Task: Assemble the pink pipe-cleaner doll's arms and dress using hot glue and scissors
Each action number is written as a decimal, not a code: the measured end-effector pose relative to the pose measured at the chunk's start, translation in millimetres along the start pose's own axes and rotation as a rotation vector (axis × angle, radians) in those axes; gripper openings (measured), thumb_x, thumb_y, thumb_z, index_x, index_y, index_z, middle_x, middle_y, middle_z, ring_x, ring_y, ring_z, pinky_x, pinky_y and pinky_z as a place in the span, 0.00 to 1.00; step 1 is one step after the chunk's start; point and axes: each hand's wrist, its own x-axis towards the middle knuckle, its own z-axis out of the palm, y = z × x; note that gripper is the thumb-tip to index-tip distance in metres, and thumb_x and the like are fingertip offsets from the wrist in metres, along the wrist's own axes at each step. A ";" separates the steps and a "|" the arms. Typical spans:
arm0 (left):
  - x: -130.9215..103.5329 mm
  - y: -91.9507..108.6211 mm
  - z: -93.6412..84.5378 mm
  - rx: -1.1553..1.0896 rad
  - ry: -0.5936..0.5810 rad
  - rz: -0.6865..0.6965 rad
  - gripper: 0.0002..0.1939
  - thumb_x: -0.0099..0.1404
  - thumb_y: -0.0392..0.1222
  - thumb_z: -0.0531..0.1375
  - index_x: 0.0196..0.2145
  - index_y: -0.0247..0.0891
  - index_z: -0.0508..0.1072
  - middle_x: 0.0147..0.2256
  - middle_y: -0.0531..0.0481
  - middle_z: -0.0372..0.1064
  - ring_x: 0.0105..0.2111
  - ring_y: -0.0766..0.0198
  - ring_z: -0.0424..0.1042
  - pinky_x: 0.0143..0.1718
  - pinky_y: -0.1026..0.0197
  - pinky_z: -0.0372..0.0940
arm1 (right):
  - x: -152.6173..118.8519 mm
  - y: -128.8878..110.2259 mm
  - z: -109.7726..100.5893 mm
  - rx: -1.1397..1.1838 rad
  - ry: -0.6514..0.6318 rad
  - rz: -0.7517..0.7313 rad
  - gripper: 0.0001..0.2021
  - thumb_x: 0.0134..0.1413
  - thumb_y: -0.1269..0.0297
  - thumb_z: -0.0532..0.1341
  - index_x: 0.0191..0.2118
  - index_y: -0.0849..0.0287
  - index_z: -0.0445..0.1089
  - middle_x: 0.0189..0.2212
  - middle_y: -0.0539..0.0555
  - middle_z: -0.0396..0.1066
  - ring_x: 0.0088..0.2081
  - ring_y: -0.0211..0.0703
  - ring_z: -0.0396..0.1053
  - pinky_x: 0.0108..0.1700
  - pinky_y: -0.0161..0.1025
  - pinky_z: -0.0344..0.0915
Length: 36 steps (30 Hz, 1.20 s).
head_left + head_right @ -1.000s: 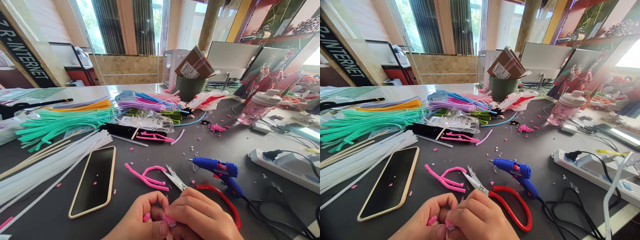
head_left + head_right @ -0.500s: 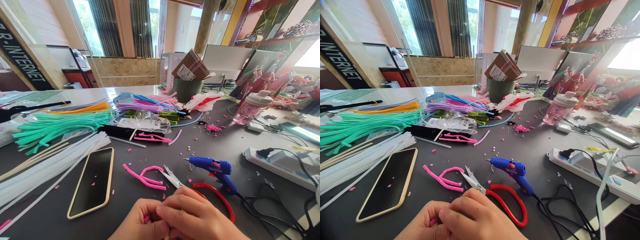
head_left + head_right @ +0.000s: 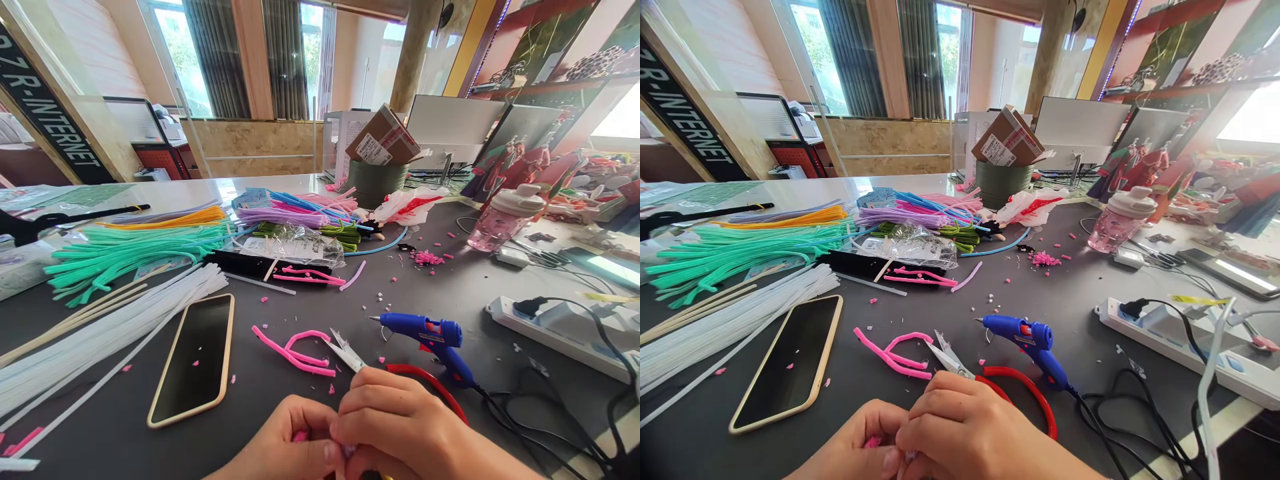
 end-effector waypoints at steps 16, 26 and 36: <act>1.7 9.1 1.9 -0.080 -0.035 0.255 0.25 0.41 0.37 0.71 0.41 0.39 0.75 0.35 0.49 0.72 0.36 0.61 0.70 0.37 0.64 0.62 | 9.8 14.0 10.5 0.537 0.407 0.580 0.05 0.45 0.68 0.66 0.32 0.56 0.75 0.29 0.50 0.72 0.28 0.37 0.70 0.29 0.31 0.68; 2.7 5.8 -0.6 -0.102 0.089 0.150 0.20 0.44 0.36 0.68 0.38 0.35 0.75 0.32 0.48 0.72 0.31 0.63 0.71 0.30 0.65 0.63 | 11.4 10.5 -3.5 0.390 0.571 0.689 0.09 0.49 0.58 0.61 0.31 0.59 0.73 0.26 0.52 0.76 0.29 0.40 0.74 0.31 0.32 0.70; 0.9 5.8 -3.4 -0.107 0.128 0.118 0.24 0.42 0.39 0.69 0.40 0.35 0.74 0.34 0.47 0.71 0.32 0.60 0.71 0.32 0.62 0.66 | -10.0 3.4 -34.5 0.165 0.653 0.664 0.08 0.51 0.57 0.62 0.33 0.55 0.73 0.28 0.53 0.77 0.31 0.43 0.76 0.34 0.35 0.73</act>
